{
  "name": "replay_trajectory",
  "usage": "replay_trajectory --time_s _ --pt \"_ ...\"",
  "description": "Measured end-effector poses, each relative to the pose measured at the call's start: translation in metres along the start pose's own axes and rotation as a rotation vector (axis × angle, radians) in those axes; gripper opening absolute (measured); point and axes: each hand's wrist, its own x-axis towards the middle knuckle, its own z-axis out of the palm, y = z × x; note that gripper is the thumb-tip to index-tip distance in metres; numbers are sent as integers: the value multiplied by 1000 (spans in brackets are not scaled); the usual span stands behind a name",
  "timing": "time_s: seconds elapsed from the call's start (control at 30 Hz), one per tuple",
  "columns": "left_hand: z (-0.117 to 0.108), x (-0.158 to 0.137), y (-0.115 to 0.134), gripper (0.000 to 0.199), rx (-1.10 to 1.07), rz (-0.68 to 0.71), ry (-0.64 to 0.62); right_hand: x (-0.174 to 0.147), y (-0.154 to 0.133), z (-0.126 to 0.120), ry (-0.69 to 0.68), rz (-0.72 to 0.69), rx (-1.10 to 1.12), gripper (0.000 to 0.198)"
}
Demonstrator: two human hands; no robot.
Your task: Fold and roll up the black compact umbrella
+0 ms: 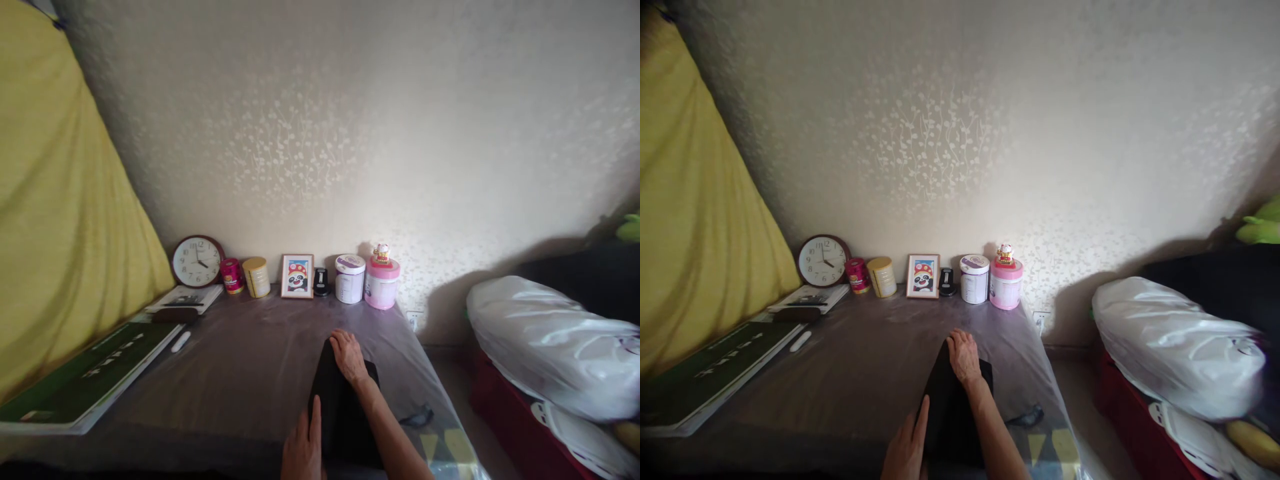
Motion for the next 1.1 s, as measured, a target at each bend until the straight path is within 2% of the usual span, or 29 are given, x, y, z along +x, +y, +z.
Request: replay_trajectory --time_s 0.1,0.17,0.3,0.47,0.63,0.77,0.87,1.03,1.1 --pt "-6 -4 1 97 -17 -14 -21 -18 14 -17 151 97 -49 31" --pt "-10 -7 1 99 -31 -18 -12 -38 28 -33 196 197 -78 31" --pt "-16 -11 1 93 -58 -13 3 -81 46 -60 71 369 -42 25" --pt "-20 -15 3 91 -68 -23 22 -105 30 -70 -36 505 40 32" --pt "-21 -15 1 89 -72 -23 38 -96 5 -74 -43 584 75 40" --pt "-19 -14 0 90 -99 -11 42 -83 1 -71 25 559 122 33" --pt "-16 -13 -1 91 -111 -14 56 -72 -2 -67 45 516 235 30" --pt "-14 -10 -4 95 -99 12 19 -49 -24 -56 3 485 541 41" --pt "-13 -8 -5 96 -92 13 3 -42 -33 -48 19 477 580 43"
